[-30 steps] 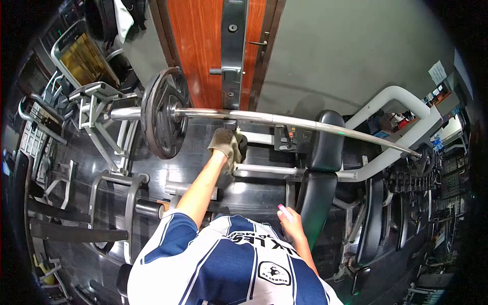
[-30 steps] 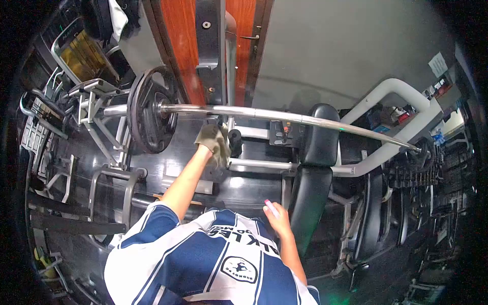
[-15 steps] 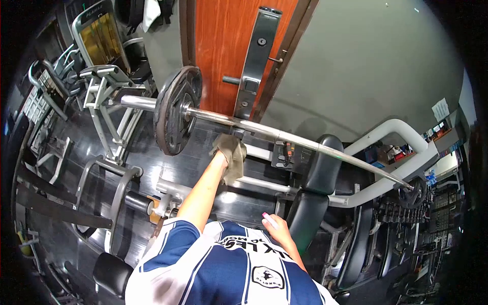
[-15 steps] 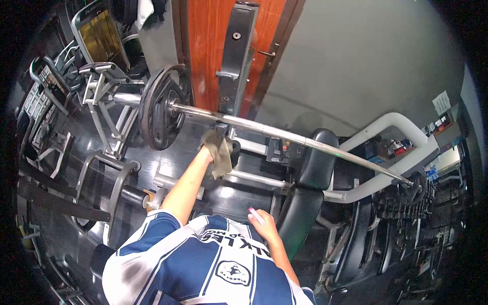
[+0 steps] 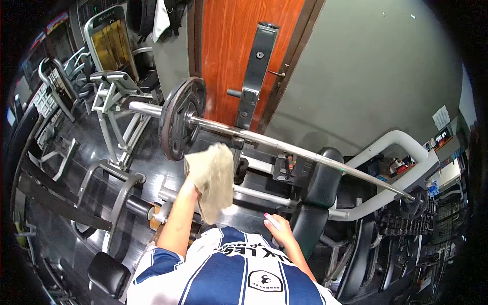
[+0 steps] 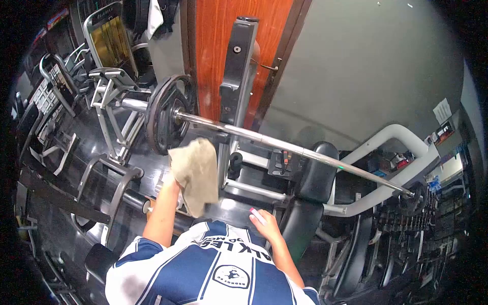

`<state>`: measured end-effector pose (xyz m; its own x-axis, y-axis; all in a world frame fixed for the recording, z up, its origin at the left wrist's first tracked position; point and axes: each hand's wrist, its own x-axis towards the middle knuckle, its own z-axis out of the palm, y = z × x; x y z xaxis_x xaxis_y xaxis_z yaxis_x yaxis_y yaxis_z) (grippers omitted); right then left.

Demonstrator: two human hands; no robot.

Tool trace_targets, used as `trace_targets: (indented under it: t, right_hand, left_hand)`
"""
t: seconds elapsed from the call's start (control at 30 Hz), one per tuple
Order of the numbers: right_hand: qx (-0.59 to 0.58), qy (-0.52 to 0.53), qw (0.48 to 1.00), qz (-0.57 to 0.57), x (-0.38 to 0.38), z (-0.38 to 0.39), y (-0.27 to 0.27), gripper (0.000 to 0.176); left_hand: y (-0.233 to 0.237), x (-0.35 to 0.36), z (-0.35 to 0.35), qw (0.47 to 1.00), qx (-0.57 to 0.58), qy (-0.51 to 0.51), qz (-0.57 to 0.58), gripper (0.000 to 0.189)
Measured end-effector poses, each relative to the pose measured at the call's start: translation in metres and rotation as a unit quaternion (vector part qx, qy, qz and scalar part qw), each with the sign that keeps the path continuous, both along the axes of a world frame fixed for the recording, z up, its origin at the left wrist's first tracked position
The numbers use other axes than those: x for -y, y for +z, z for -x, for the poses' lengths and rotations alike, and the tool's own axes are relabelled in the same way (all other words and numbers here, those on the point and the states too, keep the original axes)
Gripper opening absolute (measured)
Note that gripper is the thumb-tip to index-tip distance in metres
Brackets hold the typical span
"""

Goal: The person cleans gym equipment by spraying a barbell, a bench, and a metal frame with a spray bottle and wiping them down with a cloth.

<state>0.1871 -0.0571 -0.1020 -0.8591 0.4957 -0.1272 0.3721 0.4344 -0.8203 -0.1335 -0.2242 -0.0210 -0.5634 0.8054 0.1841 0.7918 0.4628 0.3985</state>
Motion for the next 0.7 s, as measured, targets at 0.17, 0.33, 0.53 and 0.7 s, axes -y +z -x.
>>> trace_targets:
  t: [0.17,0.33,0.53,0.7]
  right_hand:
    - [0.029,0.004,1.0,0.002,0.009,-0.013,-0.002,0.035]
    - [0.015,0.01,1.0,-0.012,0.013,-0.018,-0.005,0.034]
    - [-0.001,-0.049,0.999,0.008,0.02,-0.04,-0.023,0.031]
    - [0.024,-0.046,0.998,0.02,0.025,-0.053,-0.032,0.033]
  left_hand:
    - [0.066,-0.042,0.02,0.993,-0.096,0.063,0.018,0.025]
    - [0.072,-0.109,-0.014,0.974,-0.163,0.102,-0.117,0.031]
    - [0.029,-0.091,-0.02,0.985,-0.148,-0.003,-0.091,0.047]
    - [0.028,-0.076,-0.018,0.972,-0.163,-0.094,-0.138,0.043]
